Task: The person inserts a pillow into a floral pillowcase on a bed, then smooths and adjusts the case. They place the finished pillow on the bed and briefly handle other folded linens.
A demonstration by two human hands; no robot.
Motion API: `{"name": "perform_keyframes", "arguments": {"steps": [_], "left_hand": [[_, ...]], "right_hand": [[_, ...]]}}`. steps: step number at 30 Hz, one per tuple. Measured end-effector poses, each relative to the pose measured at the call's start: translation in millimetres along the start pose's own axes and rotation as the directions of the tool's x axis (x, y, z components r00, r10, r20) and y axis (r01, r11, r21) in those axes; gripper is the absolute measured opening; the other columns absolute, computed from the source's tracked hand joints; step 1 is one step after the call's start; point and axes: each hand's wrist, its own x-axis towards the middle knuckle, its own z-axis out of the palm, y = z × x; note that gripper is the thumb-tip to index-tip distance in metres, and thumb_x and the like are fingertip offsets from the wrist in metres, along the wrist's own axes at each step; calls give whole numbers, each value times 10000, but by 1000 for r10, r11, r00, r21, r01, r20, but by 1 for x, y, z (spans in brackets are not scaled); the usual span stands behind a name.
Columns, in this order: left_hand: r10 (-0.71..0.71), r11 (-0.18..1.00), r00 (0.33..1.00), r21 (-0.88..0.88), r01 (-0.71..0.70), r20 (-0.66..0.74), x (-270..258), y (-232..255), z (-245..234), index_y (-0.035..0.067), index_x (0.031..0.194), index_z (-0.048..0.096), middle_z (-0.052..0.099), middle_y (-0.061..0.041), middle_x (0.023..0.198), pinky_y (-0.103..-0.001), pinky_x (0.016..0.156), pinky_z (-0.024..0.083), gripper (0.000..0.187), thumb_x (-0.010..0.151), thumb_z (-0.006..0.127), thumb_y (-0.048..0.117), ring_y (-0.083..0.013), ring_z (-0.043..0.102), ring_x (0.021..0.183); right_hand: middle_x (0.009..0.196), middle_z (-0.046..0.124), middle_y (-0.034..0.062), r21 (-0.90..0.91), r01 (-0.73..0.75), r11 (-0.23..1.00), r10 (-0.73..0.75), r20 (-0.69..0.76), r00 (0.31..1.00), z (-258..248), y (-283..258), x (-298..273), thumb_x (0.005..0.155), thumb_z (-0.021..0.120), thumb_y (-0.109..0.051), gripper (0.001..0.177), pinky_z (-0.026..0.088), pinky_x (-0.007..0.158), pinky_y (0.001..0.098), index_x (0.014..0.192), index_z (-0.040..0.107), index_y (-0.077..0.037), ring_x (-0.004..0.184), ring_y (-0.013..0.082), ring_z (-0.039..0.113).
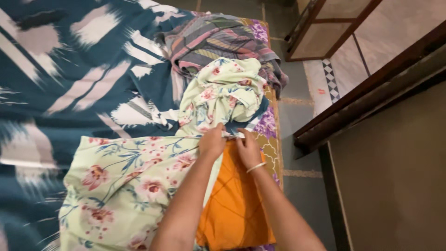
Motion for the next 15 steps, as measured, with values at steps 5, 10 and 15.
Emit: {"name": "perform_keyframes", "arguments": {"steps": [5,10,15], "left_hand": [[164,970,971,208,-127,-174,0,-1,9,152,1074,671,746,-93,1018,-473,889,495,363,745,773,265,-308,684,1026],[93,969,990,219,-115,109,9,-2,17,156,1077,707,728,-153,1012,-495,893,508,292,864,713,355,-339,692,1014],[-31,966,1000,255,31,-6,26,-1,17,108,1098,694,747,-198,994,-545,845,540,280,1006,456,221,-397,725,950]], "right_hand": [[1158,678,198,-636,-84,767,105,-5,994,-15,-30,-30,870,718,-491,526,512,982,435,1138,667,-41,1102,366,641],[1152,663,281,-384,-274,882,281,-39,959,-6,-34,-35,818,792,-538,758,517,905,481,1266,551,24,1062,442,646],[1073,735,239,-280,-286,917,289,-30,957,-13,-73,-50,801,764,-486,617,551,864,421,1173,638,-10,991,393,719]]}}
